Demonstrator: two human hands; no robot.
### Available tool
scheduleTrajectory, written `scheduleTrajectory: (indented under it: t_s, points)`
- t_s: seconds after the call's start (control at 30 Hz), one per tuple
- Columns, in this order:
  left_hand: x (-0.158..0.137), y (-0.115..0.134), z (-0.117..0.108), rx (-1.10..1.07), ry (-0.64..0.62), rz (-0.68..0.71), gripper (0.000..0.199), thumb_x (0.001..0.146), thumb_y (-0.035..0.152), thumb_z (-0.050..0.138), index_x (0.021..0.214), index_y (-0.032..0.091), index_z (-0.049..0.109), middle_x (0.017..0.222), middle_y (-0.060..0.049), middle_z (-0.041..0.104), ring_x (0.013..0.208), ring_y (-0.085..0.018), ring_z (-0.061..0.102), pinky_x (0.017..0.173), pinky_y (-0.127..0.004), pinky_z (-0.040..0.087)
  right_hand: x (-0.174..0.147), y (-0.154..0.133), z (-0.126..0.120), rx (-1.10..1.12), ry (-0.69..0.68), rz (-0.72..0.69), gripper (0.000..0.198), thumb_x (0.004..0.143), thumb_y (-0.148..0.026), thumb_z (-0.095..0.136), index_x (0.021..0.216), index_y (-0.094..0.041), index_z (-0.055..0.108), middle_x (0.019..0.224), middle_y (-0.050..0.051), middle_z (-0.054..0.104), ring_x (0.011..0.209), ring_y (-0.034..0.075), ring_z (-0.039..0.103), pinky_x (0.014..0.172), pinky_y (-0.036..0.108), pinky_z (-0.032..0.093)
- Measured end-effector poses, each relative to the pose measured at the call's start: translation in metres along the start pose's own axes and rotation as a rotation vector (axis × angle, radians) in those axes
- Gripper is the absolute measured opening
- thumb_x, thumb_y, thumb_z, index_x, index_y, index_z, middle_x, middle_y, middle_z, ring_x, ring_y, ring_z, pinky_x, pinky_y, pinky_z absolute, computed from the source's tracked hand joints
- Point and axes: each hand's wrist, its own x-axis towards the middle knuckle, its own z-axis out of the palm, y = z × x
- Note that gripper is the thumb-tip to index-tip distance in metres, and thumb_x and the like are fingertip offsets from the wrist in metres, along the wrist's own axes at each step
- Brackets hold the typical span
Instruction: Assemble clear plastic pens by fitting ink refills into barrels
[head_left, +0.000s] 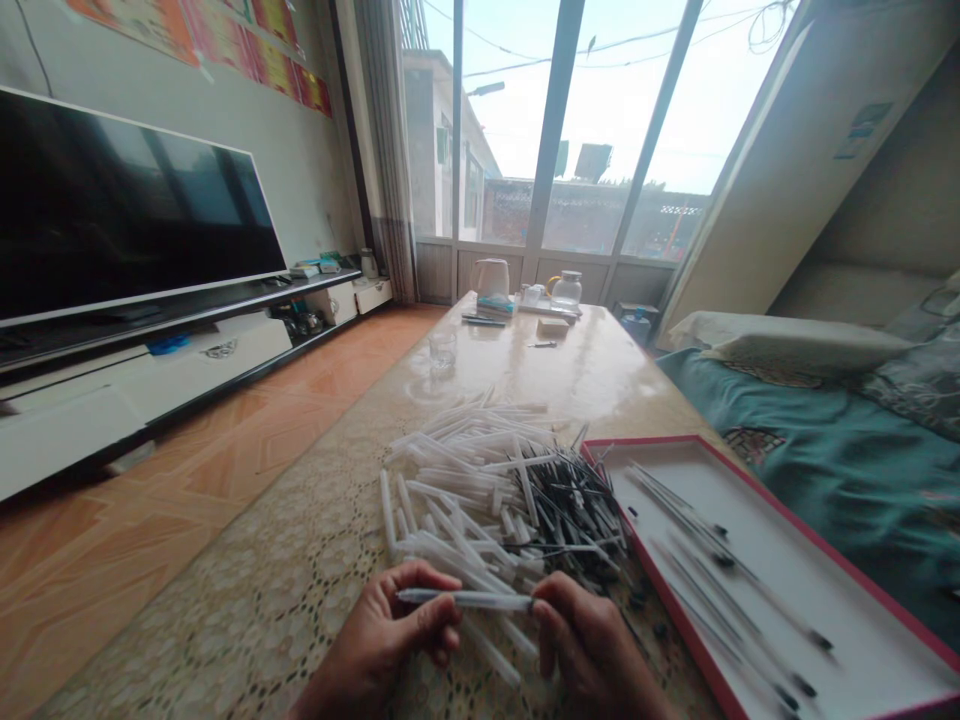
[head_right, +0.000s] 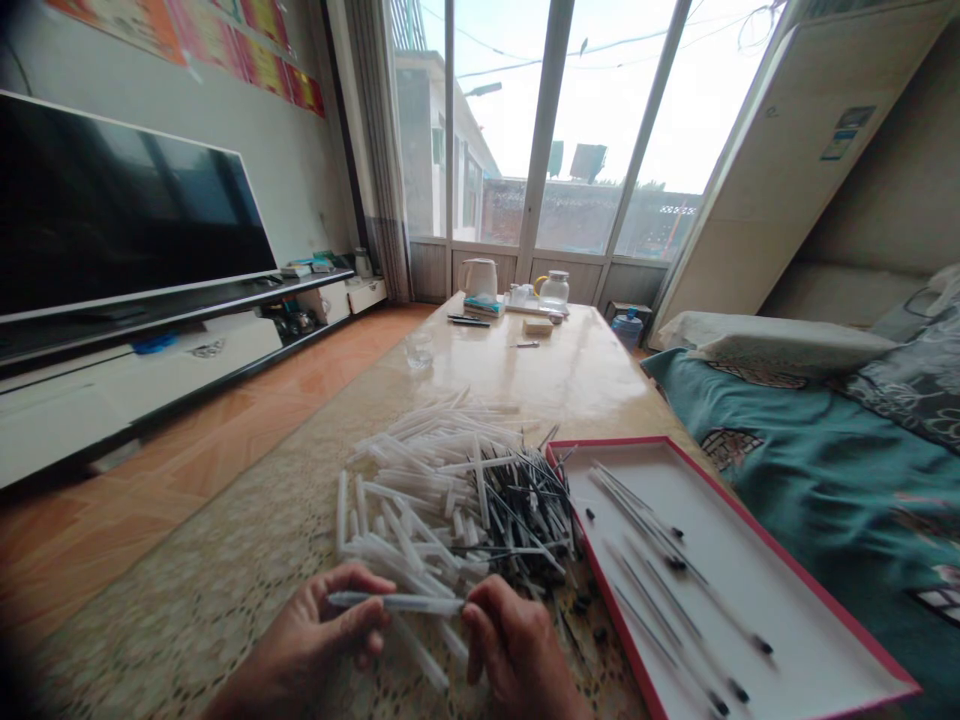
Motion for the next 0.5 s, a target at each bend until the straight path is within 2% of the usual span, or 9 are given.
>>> scheduleTrajectory:
  t_s: [0.1,0.27,0.43,0.5]
  points:
    - [0.0004,-0.0012,-0.0016,0.000,-0.013,-0.003,0.023,0.068,0.034,0.082,0.079,0.016,0.072,0.054,-0.002,0.072,0.046,-0.010,0.060,0.050,-0.018,0.046,-0.0009,-0.0007,-0.0010,0.017,-0.034,0.026,0.035,0.095,-0.049,0.040,0.093,-0.017,0.055,0.053,-0.003,0.058,0.046,0.013,0.053,0.048,0.020,0.036]
    - [0.0014,-0.0004,-0.0003,-0.011,-0.008,0.004,0.024,0.066,0.035,0.084,0.077,0.017,0.072,0.053,-0.001,0.071,0.045,-0.010,0.060,0.048,-0.018,0.045,-0.0026,-0.0039,-0.0023,-0.017,-0.016,-0.015,0.043,0.099,-0.044,0.028,0.070,-0.021,0.048,0.051,0.000,0.061,0.047,0.013,0.055,0.052,0.021,0.038]
    - [-0.0001,0.0030,0.0023,-0.005,0.011,-0.001,0.024,0.066,0.035,0.084,0.077,0.017,0.072,0.053,-0.001,0.072,0.046,-0.010,0.060,0.048,-0.016,0.044,-0.0024,-0.0047,-0.0034,0.012,-0.035,0.026,0.027,0.094,-0.041,0.043,0.096,-0.016,0.055,0.058,0.000,0.064,0.049,0.014,0.056,0.049,0.020,0.038]
    - [-0.0001,0.0023,0.0018,-0.014,0.004,-0.001,0.024,0.066,0.034,0.084,0.077,0.017,0.072,0.053,-0.001,0.072,0.045,-0.010,0.060,0.048,-0.017,0.044,-0.0020,-0.0051,-0.0031,0.007,-0.036,0.016,0.028,0.095,-0.040,0.041,0.091,-0.017,0.057,0.056,0.000,0.064,0.050,0.013,0.056,0.051,0.021,0.038]
